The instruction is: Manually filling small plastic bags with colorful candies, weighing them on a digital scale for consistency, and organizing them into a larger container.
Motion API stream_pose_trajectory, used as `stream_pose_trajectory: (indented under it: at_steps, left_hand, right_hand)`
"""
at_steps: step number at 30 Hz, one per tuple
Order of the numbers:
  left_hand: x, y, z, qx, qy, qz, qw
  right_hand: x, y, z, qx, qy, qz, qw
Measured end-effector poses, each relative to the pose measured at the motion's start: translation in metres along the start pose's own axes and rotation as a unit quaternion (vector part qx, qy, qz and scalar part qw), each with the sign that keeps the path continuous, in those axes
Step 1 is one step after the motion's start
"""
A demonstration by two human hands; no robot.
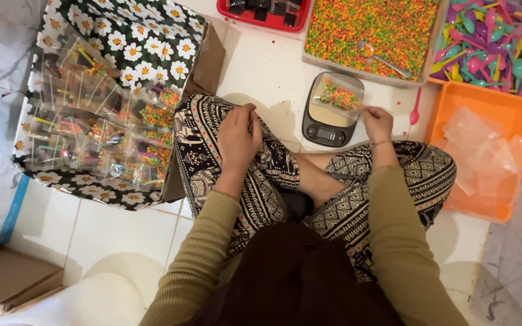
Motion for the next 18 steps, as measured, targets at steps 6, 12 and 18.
stream_pose_trajectory:
  at_steps: [6,12,18]
  left_hand:
    - [0.006,-0.005,-0.002,-0.003,0.018,-0.005,1.000]
    - [0.031,0.009,0.058,-0.025,-0.158,-0.110,0.981]
    - [0.118,0.016,0.081,-0.013,-0.151,-0.310,0.938]
  right_hand:
    - [-0.007,-0.033,-0.050,0.022,0.051,-0.016,0.998]
    - [-0.013,-0.097,-0.156,-0.107,0.093,-0.072,0.987]
    - [-0.006,-0.177,-0.290,-0.197,-0.009,-0.109,0.974]
Point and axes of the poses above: each hand's wrist, its own y-axis towards the middle knuckle, its own x-axis out of the palm, z = x × y, the point moved 8 cm from there along y, towards the middle knuckle, and after that the axes turned 3 degrees about -x, right-handed, at the moved point
